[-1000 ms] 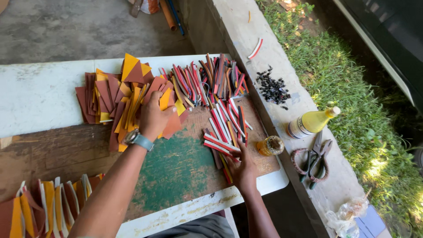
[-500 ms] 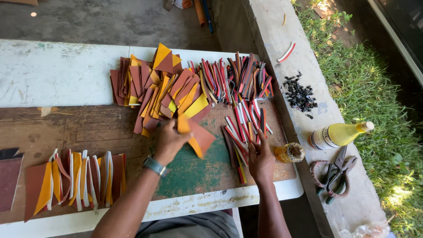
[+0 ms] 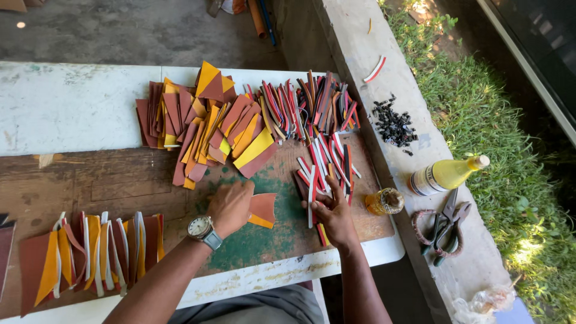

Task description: The person assembles small, colorful, rectangular pieces of material by hand on a table. They pick up individual pieces, align them, and stack them into small bundles. The person works methodically, handling the pieces one at a time.

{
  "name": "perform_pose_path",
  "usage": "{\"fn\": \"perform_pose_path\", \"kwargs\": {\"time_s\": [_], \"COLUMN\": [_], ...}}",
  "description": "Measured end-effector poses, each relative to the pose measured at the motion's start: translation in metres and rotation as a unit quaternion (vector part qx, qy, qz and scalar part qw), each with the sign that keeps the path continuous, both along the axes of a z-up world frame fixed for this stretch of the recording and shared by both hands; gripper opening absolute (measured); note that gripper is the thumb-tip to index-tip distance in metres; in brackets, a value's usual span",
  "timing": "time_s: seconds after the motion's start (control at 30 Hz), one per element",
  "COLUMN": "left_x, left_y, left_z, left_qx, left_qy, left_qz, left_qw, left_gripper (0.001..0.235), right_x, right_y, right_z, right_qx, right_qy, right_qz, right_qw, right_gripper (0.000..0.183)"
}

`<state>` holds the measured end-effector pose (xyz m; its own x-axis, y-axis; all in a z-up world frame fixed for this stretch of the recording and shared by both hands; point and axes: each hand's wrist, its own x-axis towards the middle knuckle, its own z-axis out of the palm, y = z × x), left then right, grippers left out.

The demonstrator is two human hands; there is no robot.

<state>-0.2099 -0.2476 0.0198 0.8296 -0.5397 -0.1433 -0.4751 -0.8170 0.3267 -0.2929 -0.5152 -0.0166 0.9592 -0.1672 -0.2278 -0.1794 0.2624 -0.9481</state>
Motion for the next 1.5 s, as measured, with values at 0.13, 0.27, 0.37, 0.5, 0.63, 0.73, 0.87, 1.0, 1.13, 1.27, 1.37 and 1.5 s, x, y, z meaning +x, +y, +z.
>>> {"fn": "perform_pose_path", "kwargs": {"time_s": [0.13, 0.27, 0.37, 0.5, 0.63, 0.73, 0.87, 1.0, 1.13, 1.27, 1.37, 1.5], "left_x": [0.003, -0.006, -0.007, -0.008, -0.005, -0.005, -0.005, -0.007, -0.007, -0.006, -0.006, -0.007], "left_y": [0.003, -0.006, -0.01, -0.008, -0.008, -0.008, -0.007, -0.009, -0.009, -0.007, -0.007, -0.007], "left_z": [-0.017, -0.06, -0.089, -0.105, -0.103, -0.101, -0.101, -0.1, -0.097, -0.094, -0.095, -0.097], "left_qx": [-0.265, -0.623, -0.688, -0.662, -0.63, -0.635, -0.626, -0.625, -0.634, -0.629, -0.63, -0.638], "left_qy": [0.138, 0.343, 0.393, 0.385, 0.383, 0.388, 0.371, 0.381, 0.384, 0.393, 0.386, 0.385], "left_qz": [0.127, 0.173, 0.201, 0.148, 0.146, 0.147, 0.154, 0.155, 0.145, 0.158, 0.146, 0.139], "left_qw": [0.946, 0.682, 0.576, 0.627, 0.659, 0.652, 0.669, 0.663, 0.655, 0.652, 0.658, 0.652], "left_gripper": [0.028, 0.026, 0.041, 0.047, 0.047, 0.046, 0.045, 0.046, 0.049, 0.05, 0.049, 0.049], "right_x": [0.003, 0.007, 0.014, 0.017, 0.016, 0.014, 0.016, 0.014, 0.013, 0.015, 0.015, 0.015], "right_y": [-0.002, 0.02, 0.045, 0.061, 0.063, 0.064, 0.064, 0.062, 0.062, 0.062, 0.062, 0.063], "right_z": [-0.011, -0.021, -0.021, -0.013, -0.003, 0.0, -0.002, -0.006, -0.011, -0.011, -0.009, -0.006], "right_qx": [0.035, 0.055, 0.01, -0.059, -0.055, -0.059, -0.05, -0.064, -0.056, -0.061, -0.066, -0.074], "right_qy": [0.01, 0.04, 0.031, 0.06, 0.072, 0.064, 0.059, 0.058, 0.056, 0.053, 0.055, 0.064], "right_qz": [-0.036, -0.05, -0.015, 0.02, 0.022, 0.021, 0.022, 0.024, 0.026, 0.02, 0.021, 0.023], "right_qw": [0.999, 0.996, 0.999, 0.996, 0.996, 0.996, 0.997, 0.996, 0.997, 0.997, 0.996, 0.995], "right_gripper": [0.075, 0.078, 0.085, 0.088, 0.087, 0.086, 0.086, 0.086, 0.086, 0.085, 0.085, 0.084]}}
